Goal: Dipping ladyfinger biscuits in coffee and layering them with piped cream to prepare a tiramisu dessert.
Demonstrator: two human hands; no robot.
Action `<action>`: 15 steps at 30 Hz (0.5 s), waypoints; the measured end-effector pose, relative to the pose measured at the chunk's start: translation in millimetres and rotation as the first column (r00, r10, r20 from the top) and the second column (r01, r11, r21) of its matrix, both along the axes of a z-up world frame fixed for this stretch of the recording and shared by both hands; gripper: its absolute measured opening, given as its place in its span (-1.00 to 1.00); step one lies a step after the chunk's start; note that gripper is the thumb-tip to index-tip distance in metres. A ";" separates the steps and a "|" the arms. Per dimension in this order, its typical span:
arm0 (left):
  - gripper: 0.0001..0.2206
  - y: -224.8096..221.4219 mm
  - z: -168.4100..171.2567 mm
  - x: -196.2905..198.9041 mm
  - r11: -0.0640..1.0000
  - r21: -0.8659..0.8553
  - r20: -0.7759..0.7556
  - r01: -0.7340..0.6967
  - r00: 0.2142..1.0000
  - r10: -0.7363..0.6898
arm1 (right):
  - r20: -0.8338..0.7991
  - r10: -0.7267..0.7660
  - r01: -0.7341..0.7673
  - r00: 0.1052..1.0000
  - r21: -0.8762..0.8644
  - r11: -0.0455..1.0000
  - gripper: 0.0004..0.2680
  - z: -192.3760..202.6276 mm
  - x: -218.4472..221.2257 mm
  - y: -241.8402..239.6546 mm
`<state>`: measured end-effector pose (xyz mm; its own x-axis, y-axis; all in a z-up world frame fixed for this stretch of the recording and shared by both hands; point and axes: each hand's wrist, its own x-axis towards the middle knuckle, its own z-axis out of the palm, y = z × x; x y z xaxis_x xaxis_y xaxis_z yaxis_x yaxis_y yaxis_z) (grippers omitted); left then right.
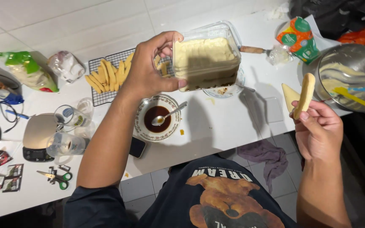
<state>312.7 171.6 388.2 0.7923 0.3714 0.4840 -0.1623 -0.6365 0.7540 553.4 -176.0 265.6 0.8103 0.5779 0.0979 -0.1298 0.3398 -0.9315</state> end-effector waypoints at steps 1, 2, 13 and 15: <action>-0.39 2.9 12.0 -2.6 1.000 0.003 0.030 0.028 0.999 -0.028 | 0.003 -0.005 0.005 1.000 -0.008 1.000 -0.77 0.0 1.0 0.1; -0.39 5.5 23.3 -5.5 0.998 0.005 0.058 0.058 0.997 -0.058 | 0.004 -0.011 0.011 1.000 -0.017 1.000 -0.77 -0.6 1.5 -0.1; -0.43 7.4 95.9 -50.5 0.982 0.169 0.146 -0.085 0.987 0.060 | 0.037 0.056 -0.052 0.998 -0.084 0.995 -0.77 -13.7 11.0 8.6; -0.42 3.6 103.5 -57.7 0.976 0.190 0.152 -0.102 0.986 0.074 | 0.048 0.076 -0.071 0.996 -0.097 0.993 -0.76 -16.0 12.9 11.5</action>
